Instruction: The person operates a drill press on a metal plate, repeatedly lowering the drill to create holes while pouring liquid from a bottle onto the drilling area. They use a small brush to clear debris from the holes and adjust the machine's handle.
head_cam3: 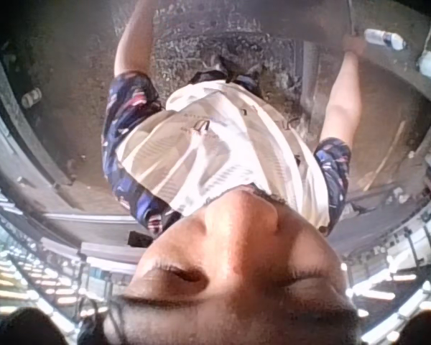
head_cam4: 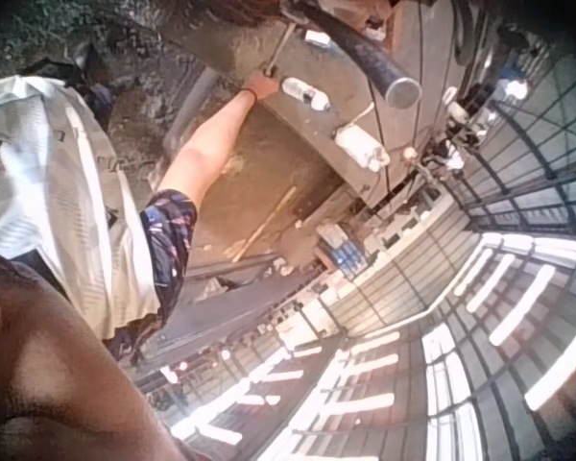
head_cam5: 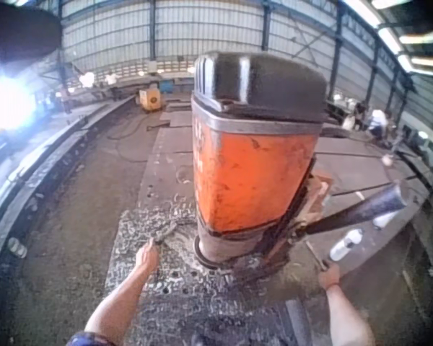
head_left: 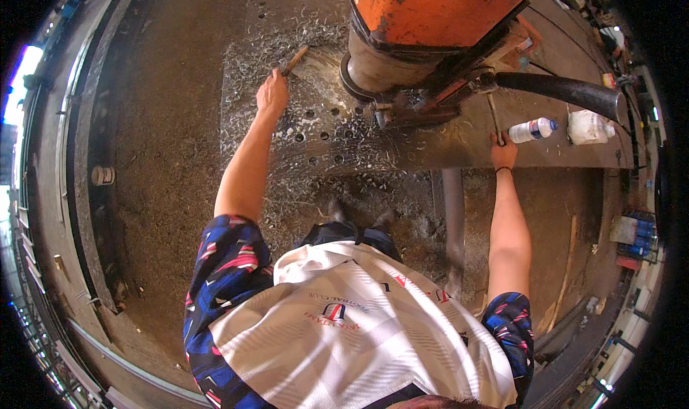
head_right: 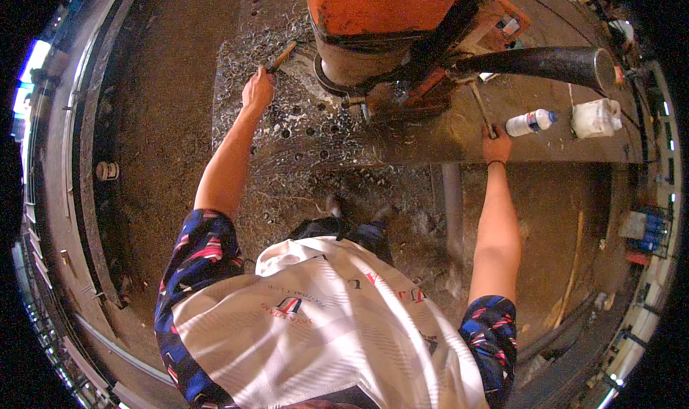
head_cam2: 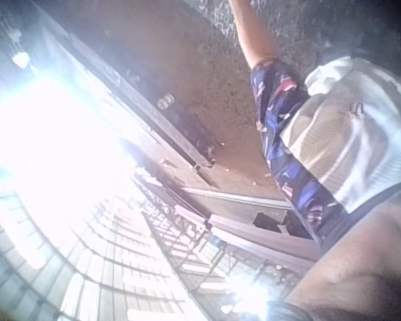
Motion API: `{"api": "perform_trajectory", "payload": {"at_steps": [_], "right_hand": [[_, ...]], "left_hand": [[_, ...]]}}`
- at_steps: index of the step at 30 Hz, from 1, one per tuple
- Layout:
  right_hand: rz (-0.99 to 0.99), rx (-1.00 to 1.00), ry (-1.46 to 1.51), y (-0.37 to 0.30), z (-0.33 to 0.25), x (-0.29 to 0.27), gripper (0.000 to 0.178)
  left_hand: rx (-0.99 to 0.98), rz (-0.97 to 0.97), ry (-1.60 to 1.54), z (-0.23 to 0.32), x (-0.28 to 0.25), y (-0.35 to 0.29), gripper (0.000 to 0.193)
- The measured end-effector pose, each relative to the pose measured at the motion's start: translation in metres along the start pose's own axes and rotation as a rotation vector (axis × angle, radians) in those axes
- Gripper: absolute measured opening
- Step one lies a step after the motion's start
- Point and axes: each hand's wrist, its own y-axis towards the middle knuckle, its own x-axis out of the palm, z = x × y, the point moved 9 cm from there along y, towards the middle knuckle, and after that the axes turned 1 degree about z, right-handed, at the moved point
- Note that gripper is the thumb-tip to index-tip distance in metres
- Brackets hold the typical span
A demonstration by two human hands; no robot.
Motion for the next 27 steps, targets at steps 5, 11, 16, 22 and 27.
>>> {"api": "perform_trajectory", "payload": {"at_steps": [5,11,16,22,27], "right_hand": [[-0.01,0.036,0.07,-0.002,-0.001,0.001,0.047],[0.026,0.047,0.051,-0.003,0.007,-0.002,0.048],[-0.053,0.101,0.114,-0.004,-0.003,0.001,0.058],[0.04,-0.001,0.076,0.011,0.006,0.002,0.054],[-0.014,0.026,0.054,-0.003,-0.002,-0.002,0.053]], "left_hand": [[-0.102,0.009,-0.31,0.036,0.017,-0.119,0.028],[-0.031,-0.233,-0.44,0.112,0.063,-0.277,0.045],[0.122,-0.527,-0.666,0.22,0.081,-0.303,0.035],[0.296,-0.279,-0.294,0.275,0.105,-0.271,0.031],[-0.185,-0.212,0.239,0.022,0.057,-0.271,0.04]]}}
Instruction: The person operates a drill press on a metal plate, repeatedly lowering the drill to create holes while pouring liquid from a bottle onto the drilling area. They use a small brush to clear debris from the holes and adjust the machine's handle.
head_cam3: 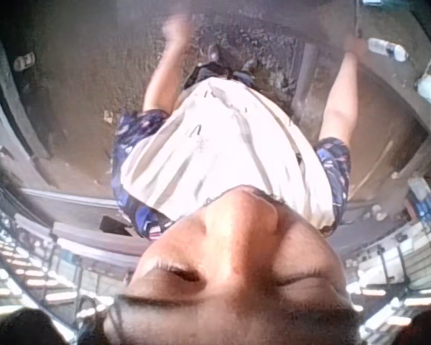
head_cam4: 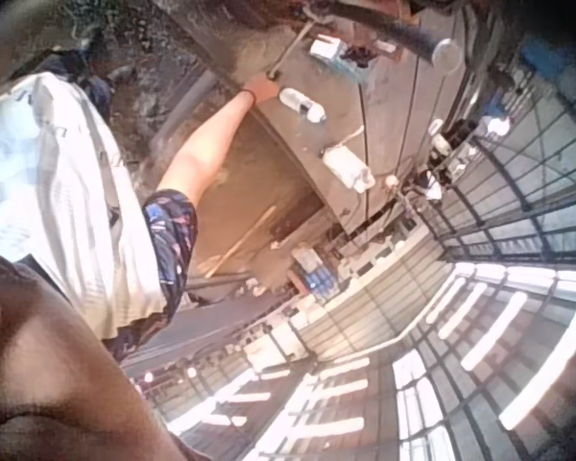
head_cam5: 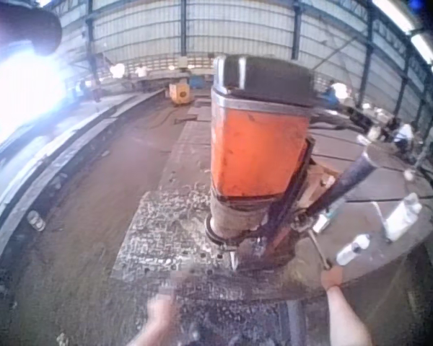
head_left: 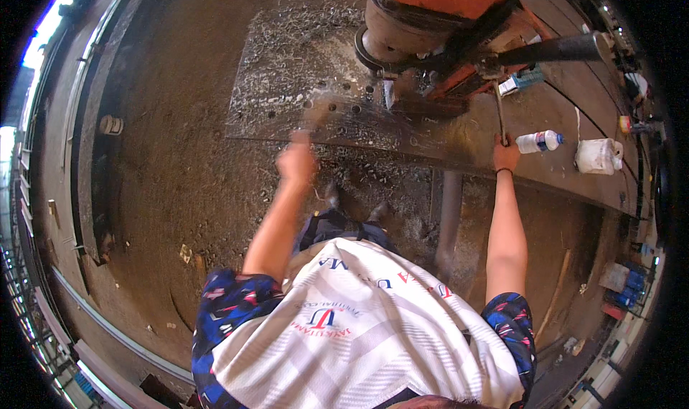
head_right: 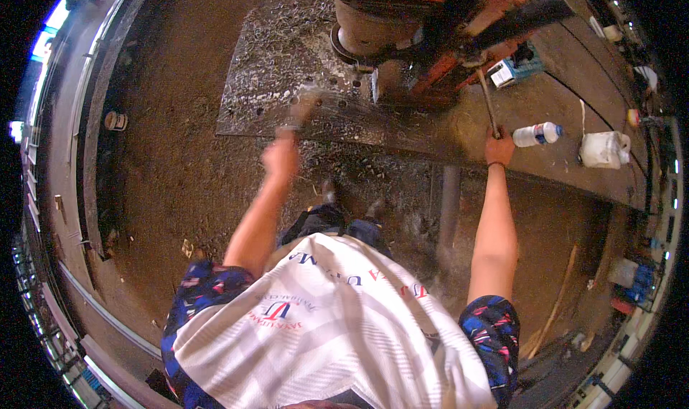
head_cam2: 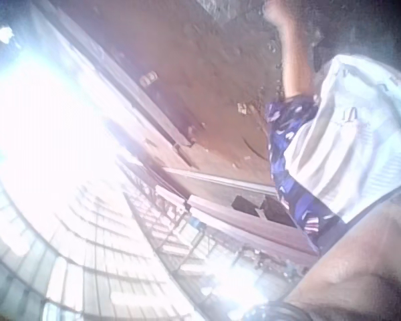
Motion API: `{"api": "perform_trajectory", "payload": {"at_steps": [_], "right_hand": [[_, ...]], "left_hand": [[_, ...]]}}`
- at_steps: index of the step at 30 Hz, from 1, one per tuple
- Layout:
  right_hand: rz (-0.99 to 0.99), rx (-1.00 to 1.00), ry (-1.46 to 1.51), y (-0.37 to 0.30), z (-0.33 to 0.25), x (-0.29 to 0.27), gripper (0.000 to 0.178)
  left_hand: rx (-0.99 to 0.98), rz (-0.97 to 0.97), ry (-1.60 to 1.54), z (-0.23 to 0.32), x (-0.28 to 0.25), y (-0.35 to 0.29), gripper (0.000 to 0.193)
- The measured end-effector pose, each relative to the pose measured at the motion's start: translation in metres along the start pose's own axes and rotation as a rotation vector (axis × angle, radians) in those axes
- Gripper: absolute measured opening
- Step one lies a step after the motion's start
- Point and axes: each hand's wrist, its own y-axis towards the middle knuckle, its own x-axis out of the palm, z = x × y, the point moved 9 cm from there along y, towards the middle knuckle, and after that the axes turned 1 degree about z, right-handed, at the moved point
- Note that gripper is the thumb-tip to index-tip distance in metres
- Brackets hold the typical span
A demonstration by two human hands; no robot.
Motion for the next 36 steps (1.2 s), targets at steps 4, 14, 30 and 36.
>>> {"api": "perform_trajectory", "payload": {"at_steps": [4,14,30,36], "right_hand": [[0.02,-0.093,0.083,0.009,-0.003,0.005,0.05],[0.028,-0.175,0.013,0.002,-0.01,0.0,0.038],[0.036,-0.154,0.099,-0.004,-0.016,-0.001,0.036],[-0.04,-0.135,0.065,-0.001,-0.015,-0.003,0.037]], "left_hand": [[-0.875,0.08,0.012,-0.304,-0.057,-0.042,0.031],[0.251,-0.035,-0.66,0.185,0.001,-0.061,0.046],[-1.149,0.272,-0.212,-0.28,-0.046,-0.26,0.039],[-0.119,0.223,-0.568,0.004,-0.004,-0.126,0.038]]}}
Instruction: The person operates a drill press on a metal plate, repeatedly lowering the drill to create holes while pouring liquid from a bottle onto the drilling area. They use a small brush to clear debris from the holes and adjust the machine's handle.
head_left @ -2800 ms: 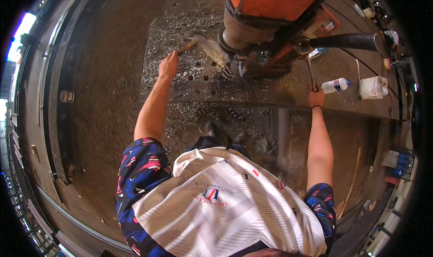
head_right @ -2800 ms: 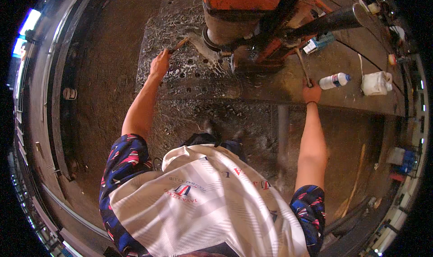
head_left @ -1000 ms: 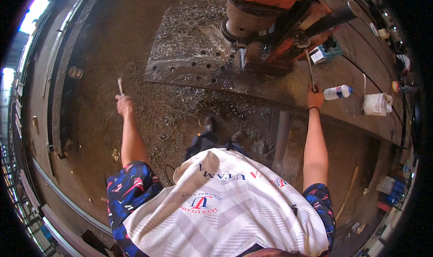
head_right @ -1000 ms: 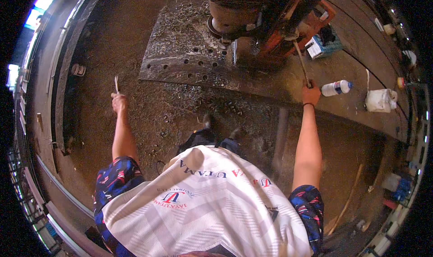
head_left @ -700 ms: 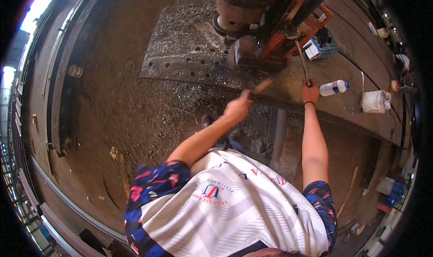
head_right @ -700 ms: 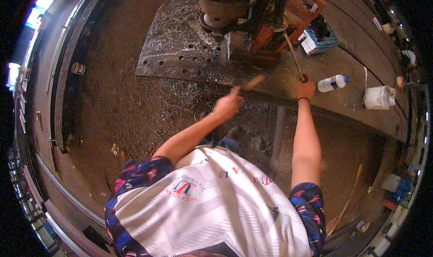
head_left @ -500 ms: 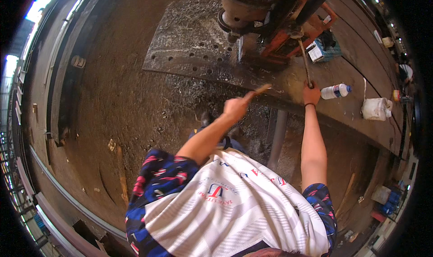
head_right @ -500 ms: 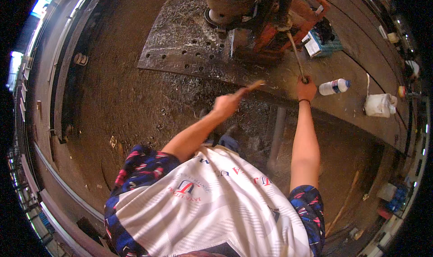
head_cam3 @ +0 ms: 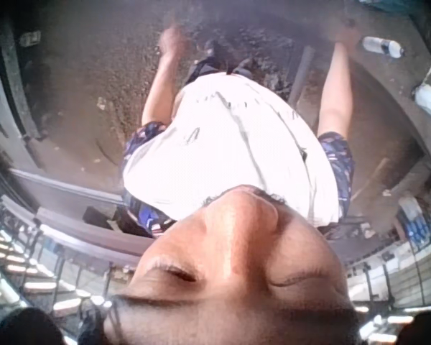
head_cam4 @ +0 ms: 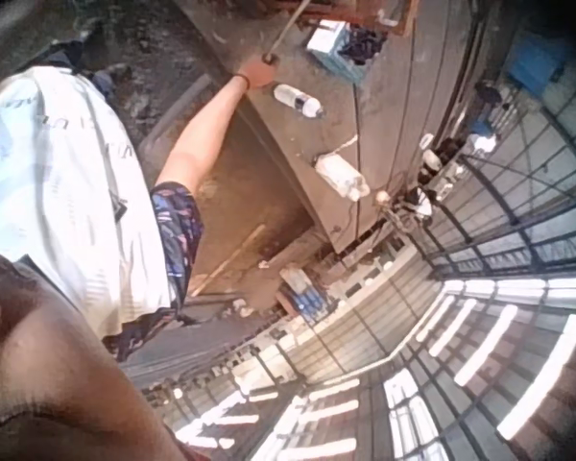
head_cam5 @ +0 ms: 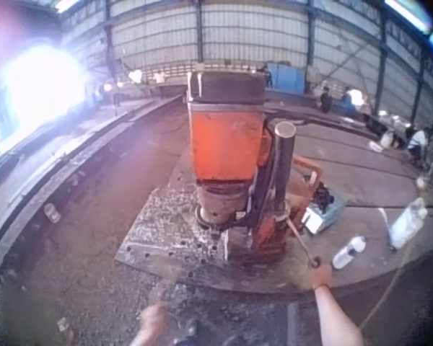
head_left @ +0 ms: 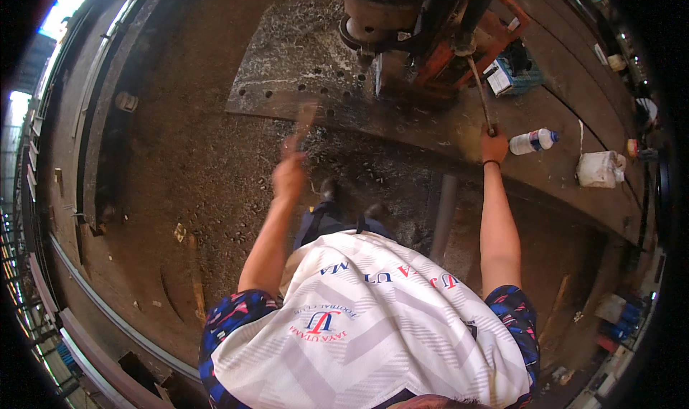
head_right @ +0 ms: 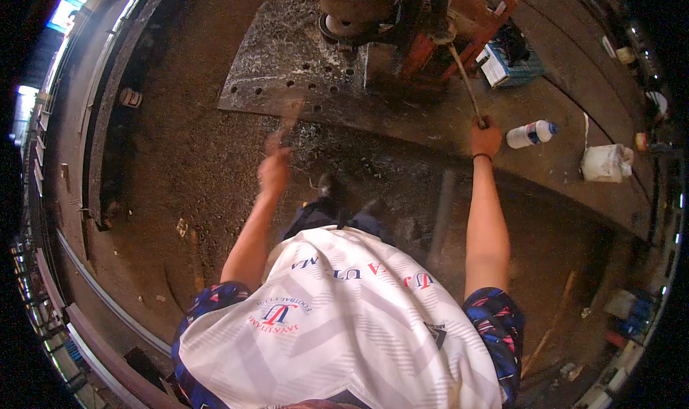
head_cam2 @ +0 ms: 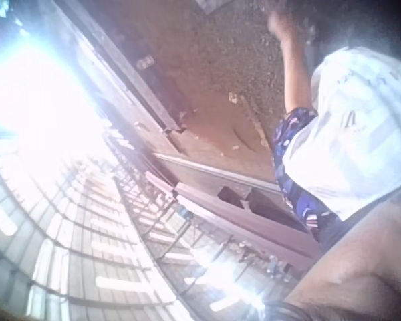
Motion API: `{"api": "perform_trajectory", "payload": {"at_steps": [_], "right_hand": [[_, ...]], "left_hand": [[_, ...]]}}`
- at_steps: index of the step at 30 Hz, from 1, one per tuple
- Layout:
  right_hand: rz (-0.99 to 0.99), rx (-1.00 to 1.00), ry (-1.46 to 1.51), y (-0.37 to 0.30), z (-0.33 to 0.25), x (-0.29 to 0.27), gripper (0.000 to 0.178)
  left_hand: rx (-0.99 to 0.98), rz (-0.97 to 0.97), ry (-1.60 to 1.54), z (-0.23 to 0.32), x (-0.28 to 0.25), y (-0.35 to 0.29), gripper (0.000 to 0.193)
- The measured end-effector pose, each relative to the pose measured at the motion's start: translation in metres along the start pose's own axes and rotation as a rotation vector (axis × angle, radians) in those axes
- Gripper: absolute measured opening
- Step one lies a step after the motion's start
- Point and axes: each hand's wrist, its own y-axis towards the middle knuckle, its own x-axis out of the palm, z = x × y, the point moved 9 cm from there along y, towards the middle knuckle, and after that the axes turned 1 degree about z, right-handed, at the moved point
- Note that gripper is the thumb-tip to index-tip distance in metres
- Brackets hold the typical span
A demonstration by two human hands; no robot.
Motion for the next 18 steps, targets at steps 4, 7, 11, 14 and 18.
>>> {"api": "perform_trajectory", "payload": {"at_steps": [4,7,11,14,18], "right_hand": [[-0.067,-0.045,-0.035,-0.002,-0.014,0.0,0.042],[-0.005,-0.088,-0.031,0.004,-0.003,-0.001,0.048],[-0.065,0.004,-0.032,-0.003,0.003,0.0,0.052],[-0.082,0.03,-0.03,-0.002,-0.011,0.003,0.051],[0.0,0.072,-0.029,-0.003,0.015,0.004,0.05]], "left_hand": [[0.444,-0.365,-0.041,0.197,0.102,0.01,0.045],[0.393,-0.344,0.228,0.174,0.124,0.044,0.037],[-0.159,0.006,0.47,-0.033,-0.028,0.123,0.025],[-0.556,0.249,0.433,-0.162,-0.174,0.141,0.039],[-0.201,0.38,0.232,-0.039,-0.168,0.158,0.032]]}}
